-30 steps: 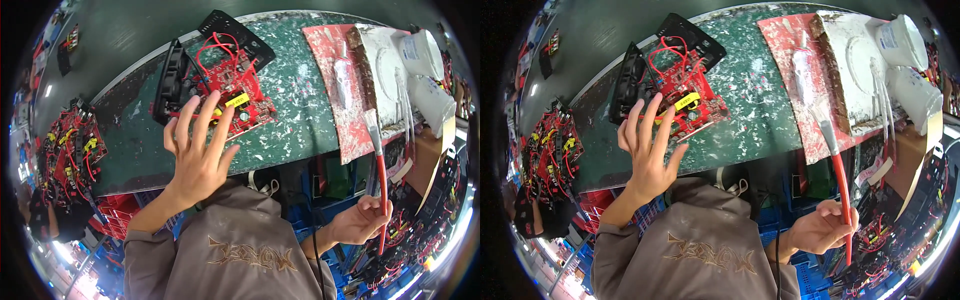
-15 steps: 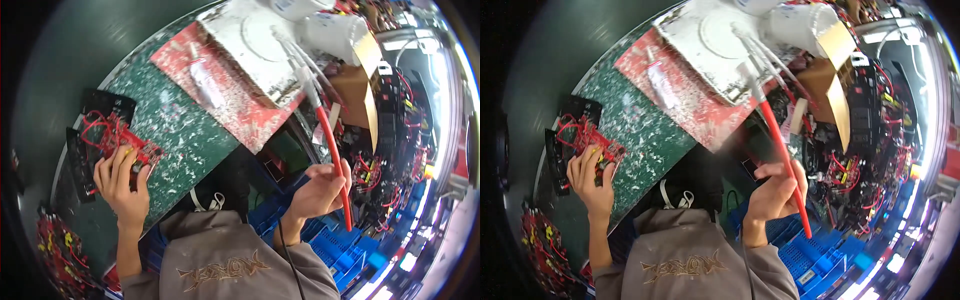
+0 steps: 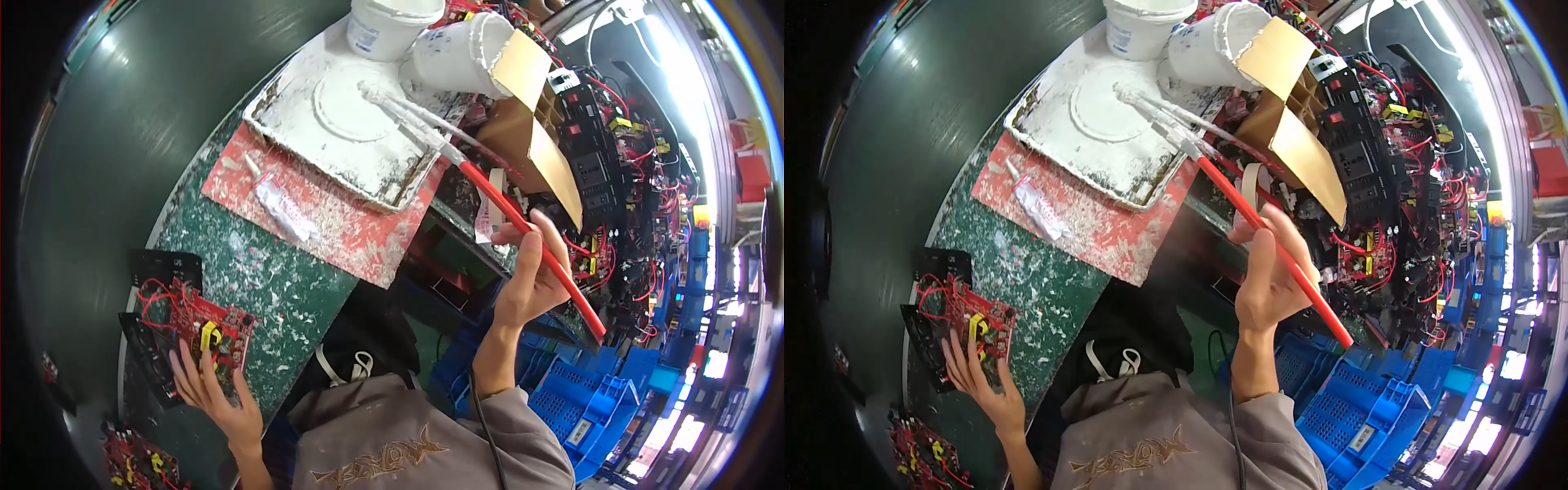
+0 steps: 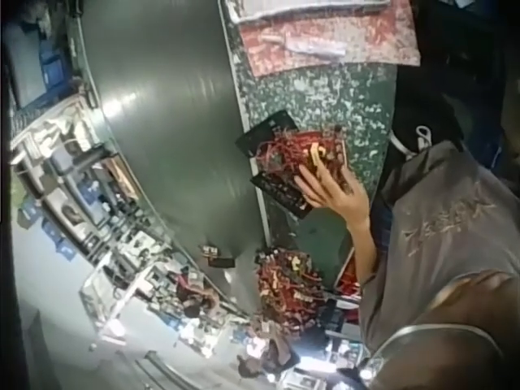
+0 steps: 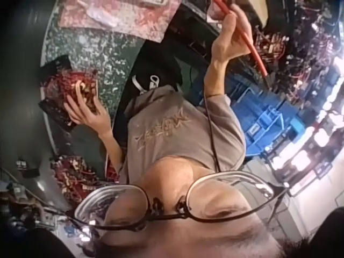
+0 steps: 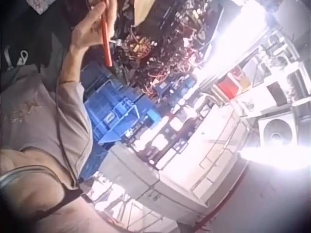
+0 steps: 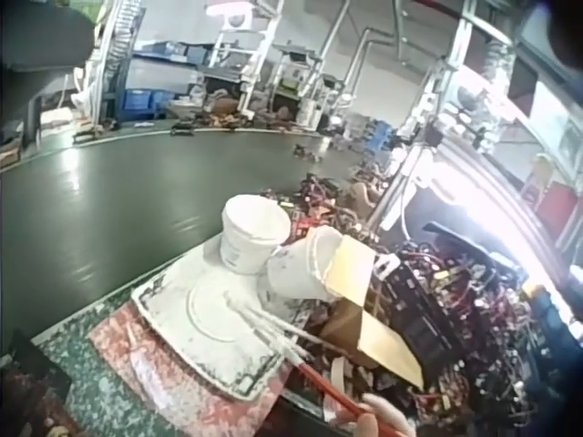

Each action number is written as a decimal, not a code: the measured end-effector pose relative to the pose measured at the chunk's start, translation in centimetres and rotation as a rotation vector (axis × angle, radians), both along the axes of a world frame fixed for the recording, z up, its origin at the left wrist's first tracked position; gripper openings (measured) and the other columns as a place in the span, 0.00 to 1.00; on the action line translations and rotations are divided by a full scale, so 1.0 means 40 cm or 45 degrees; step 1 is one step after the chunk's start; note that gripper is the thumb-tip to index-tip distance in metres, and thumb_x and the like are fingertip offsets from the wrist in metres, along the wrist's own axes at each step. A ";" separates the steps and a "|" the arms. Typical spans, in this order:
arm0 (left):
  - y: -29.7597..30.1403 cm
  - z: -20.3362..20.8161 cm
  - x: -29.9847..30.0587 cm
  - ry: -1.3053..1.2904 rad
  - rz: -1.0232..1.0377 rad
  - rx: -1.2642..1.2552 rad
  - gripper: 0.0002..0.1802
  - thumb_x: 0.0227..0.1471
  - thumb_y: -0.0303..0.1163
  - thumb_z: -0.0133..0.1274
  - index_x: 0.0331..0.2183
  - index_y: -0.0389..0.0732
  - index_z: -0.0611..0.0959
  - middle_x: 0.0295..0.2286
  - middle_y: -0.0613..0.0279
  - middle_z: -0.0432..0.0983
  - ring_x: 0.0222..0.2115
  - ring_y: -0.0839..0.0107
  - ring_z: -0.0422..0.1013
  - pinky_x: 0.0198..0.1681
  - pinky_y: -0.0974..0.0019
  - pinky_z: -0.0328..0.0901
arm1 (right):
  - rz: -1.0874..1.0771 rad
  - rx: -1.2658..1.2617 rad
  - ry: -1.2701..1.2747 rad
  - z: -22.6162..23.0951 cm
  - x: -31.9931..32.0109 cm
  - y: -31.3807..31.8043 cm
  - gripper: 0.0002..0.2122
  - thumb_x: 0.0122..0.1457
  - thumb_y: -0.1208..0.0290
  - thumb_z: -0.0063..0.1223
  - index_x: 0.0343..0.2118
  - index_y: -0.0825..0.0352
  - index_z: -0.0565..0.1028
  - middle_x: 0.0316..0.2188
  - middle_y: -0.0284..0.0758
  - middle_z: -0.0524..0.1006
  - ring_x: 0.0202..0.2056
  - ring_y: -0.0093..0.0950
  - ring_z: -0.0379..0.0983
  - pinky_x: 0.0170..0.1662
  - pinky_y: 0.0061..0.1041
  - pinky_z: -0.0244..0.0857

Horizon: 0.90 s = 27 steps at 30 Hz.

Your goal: Applying adhesive or thermal paste to red circuit boards and attaching electronic parts at a factory workstation.

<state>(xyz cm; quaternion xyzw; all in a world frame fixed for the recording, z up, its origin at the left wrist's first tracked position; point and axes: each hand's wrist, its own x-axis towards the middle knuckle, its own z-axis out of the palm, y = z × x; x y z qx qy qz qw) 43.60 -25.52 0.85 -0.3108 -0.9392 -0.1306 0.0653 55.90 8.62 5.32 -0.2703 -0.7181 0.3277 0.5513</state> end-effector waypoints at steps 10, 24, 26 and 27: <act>0.010 -0.023 0.021 -0.083 0.111 -0.014 0.34 0.58 0.41 0.47 0.60 0.36 0.60 0.61 0.50 0.52 0.63 0.50 0.46 0.63 0.44 0.37 | 0.066 -0.113 -0.003 -0.008 -0.004 0.002 0.10 0.62 0.73 0.49 0.38 0.77 0.75 0.24 0.42 0.78 0.24 0.27 0.75 0.30 0.22 0.70; 0.055 -0.006 0.023 -0.278 0.339 -0.054 0.33 0.60 0.43 0.45 0.60 0.35 0.59 0.58 0.46 0.54 0.59 0.51 0.50 0.60 0.46 0.40 | 0.409 -0.396 -0.137 -0.028 -0.058 0.033 0.12 0.58 0.71 0.52 0.35 0.78 0.76 0.23 0.47 0.78 0.23 0.34 0.77 0.28 0.28 0.72; 0.080 0.008 0.029 -0.271 0.405 -0.101 0.34 0.60 0.44 0.45 0.60 0.35 0.59 0.57 0.45 0.55 0.59 0.51 0.49 0.60 0.45 0.38 | 0.438 -0.455 -0.099 -0.029 -0.080 0.044 0.12 0.58 0.70 0.53 0.34 0.78 0.76 0.22 0.47 0.78 0.23 0.34 0.77 0.28 0.27 0.72; 0.107 0.020 0.026 -0.080 0.293 -0.126 0.28 0.61 0.40 0.44 0.56 0.33 0.64 0.52 0.44 0.60 0.55 0.52 0.56 0.58 0.48 0.47 | 0.468 -0.500 -0.064 -0.024 -0.100 0.049 0.12 0.57 0.70 0.53 0.34 0.77 0.76 0.22 0.47 0.78 0.23 0.34 0.77 0.28 0.27 0.72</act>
